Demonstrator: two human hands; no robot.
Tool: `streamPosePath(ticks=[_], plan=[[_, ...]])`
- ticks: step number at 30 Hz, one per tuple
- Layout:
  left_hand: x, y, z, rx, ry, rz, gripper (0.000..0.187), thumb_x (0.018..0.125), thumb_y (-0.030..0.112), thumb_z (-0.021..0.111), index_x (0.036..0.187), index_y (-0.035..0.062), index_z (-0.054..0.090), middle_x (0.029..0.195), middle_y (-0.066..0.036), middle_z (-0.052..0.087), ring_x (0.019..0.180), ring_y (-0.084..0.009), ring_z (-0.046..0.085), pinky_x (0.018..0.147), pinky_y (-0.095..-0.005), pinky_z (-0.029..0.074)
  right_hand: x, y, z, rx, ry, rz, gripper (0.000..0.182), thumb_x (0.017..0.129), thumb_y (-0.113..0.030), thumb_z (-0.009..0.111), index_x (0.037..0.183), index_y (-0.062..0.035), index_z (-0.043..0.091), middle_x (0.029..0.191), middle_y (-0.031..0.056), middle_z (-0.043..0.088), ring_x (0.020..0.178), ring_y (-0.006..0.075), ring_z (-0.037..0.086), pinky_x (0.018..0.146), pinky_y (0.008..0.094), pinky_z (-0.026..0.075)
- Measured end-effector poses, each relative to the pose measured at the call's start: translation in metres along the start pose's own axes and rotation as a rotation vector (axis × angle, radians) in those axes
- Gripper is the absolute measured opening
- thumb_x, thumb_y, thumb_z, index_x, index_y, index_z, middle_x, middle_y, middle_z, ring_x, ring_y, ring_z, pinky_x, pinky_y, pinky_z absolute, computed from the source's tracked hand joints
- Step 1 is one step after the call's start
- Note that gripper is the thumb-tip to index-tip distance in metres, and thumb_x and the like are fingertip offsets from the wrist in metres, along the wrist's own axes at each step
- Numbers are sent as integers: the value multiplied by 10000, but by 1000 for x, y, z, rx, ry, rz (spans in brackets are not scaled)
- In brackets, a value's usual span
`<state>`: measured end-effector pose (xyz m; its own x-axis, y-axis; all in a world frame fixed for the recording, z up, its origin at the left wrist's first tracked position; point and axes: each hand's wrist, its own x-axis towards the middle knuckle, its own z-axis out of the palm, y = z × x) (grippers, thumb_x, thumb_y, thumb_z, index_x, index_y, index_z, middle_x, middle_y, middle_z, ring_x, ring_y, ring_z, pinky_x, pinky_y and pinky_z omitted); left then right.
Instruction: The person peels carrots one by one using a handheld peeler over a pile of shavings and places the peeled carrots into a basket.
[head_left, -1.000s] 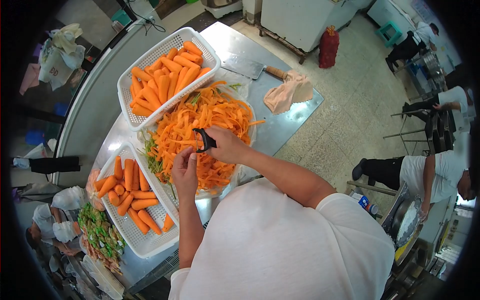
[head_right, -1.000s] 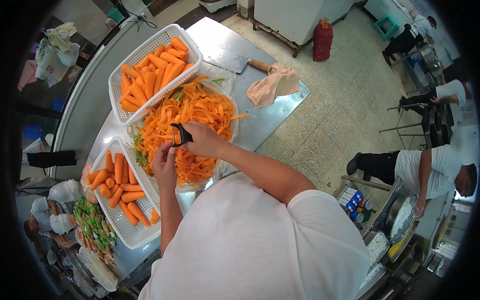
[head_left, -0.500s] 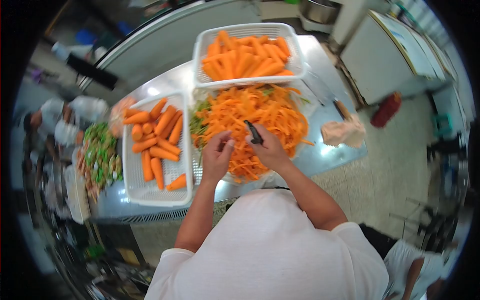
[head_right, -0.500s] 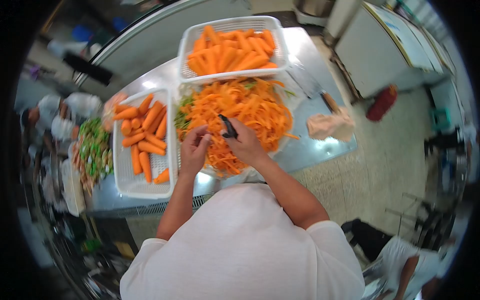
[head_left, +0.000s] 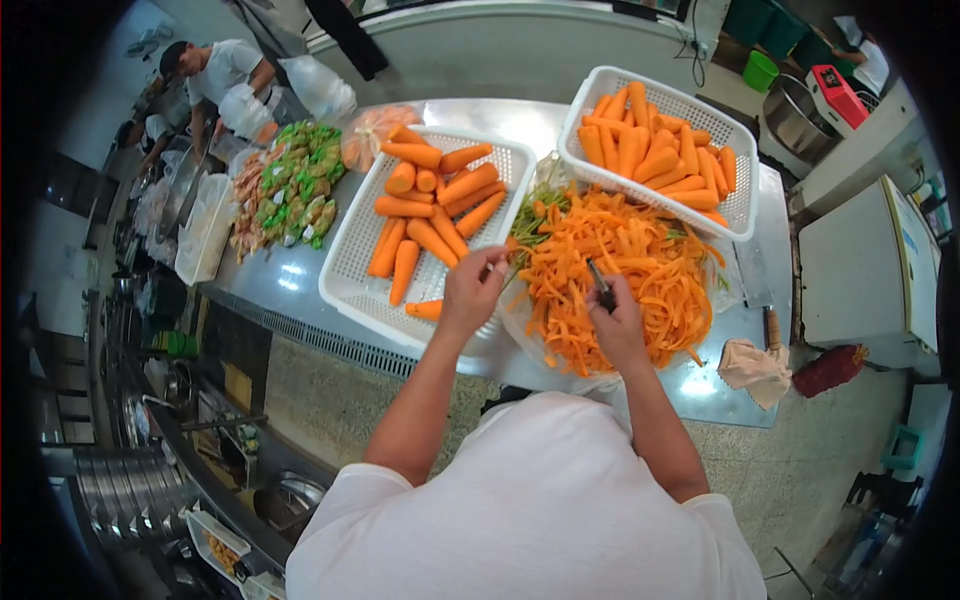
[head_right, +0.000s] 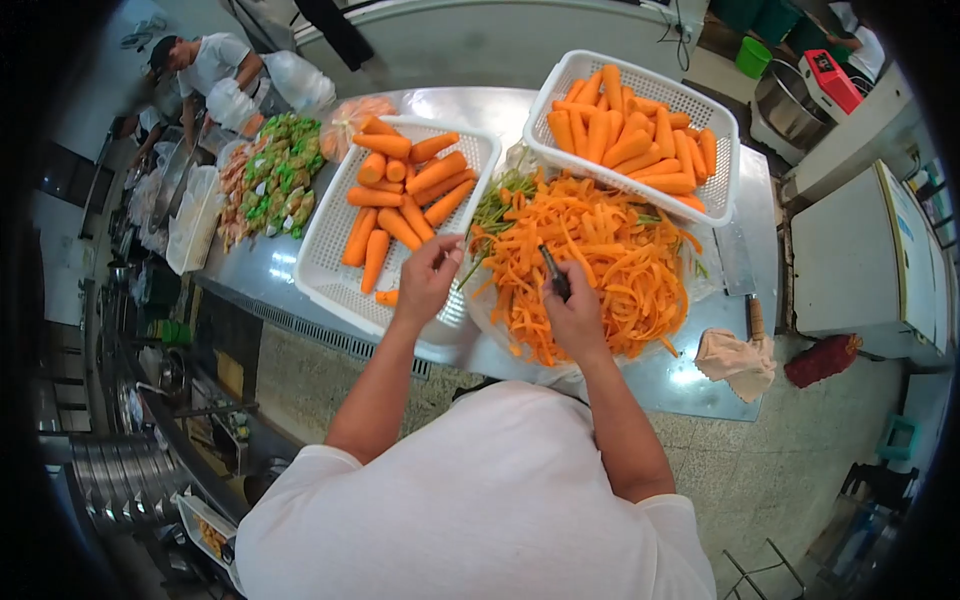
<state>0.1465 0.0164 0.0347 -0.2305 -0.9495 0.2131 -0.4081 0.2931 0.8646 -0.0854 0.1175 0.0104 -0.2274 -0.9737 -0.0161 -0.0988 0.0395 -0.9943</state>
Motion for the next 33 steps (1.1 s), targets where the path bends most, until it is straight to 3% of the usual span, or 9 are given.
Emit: streamPosePath(ticks=[5,7,9,11,18,21,25,29,33], plan=[[67,-61,-53,377,27,211,405,878,201,749,1238,32,672,1239,-225,594,1204,-401,537,1032,-481,442,4,7,-3,158,62,60,125,960,-23,568,1068,-71,528,836,-19,513,691,61,460,612,237,401],[108,-75,-73,442,30,177,481,893,302,743,1303,70,649,1357,-277,526,1289,-448,492,1094,-510,407,2,7,-6,202,94,84,90,968,-50,580,1046,-52,538,817,-18,523,687,64,455,606,242,389],[156,-103,-85,823,102,258,585,904,451,712,1378,124,615,1486,-308,430,1399,-479,403,1167,-540,337,-5,9,-8,279,115,52,65,981,-51,576,1036,-50,543,812,-26,520,686,47,444,600,223,376],[204,-101,-100,897,-14,72,692,900,578,669,1446,167,562,1574,-307,341,1472,-484,312,1199,-561,290,-13,11,-7,278,153,34,52,985,-55,578,1029,-52,550,802,-35,512,680,42,434,593,220,366],[311,-173,-105,917,34,29,793,856,628,693,1493,191,513,1565,-272,381,1453,-453,365,1178,-528,341,-54,13,-6,94,348,53,112,1006,-139,646,967,-56,582,767,-67,469,669,26,388,583,216,322],[289,-149,-93,859,-6,-165,752,850,613,702,1421,137,586,1462,-268,489,1323,-423,526,1101,-522,431,-68,17,-2,92,428,38,141,1008,-154,662,951,-50,586,763,-73,468,667,23,383,586,212,323],[260,-159,-77,907,-118,98,697,858,598,700,1354,112,636,1315,-266,570,1197,-431,607,1019,-481,506,-66,16,-1,168,488,68,148,1006,-150,669,942,-49,584,760,-72,473,666,24,394,587,207,330],[162,-91,-52,1030,-212,46,555,930,562,620,1228,97,666,1215,-198,626,1125,-356,653,906,-497,530,-46,19,-5,121,419,14,146,1000,-165,676,993,-49,587,746,-30,526,652,52,478,585,217,394],[115,-88,-68,985,-359,-243,573,937,588,592,1200,83,654,1172,-204,667,1105,-355,663,926,-558,491,-26,7,-4,61,341,-43,154,999,-152,683,934,-51,587,752,-70,463,669,30,388,589,217,335]])
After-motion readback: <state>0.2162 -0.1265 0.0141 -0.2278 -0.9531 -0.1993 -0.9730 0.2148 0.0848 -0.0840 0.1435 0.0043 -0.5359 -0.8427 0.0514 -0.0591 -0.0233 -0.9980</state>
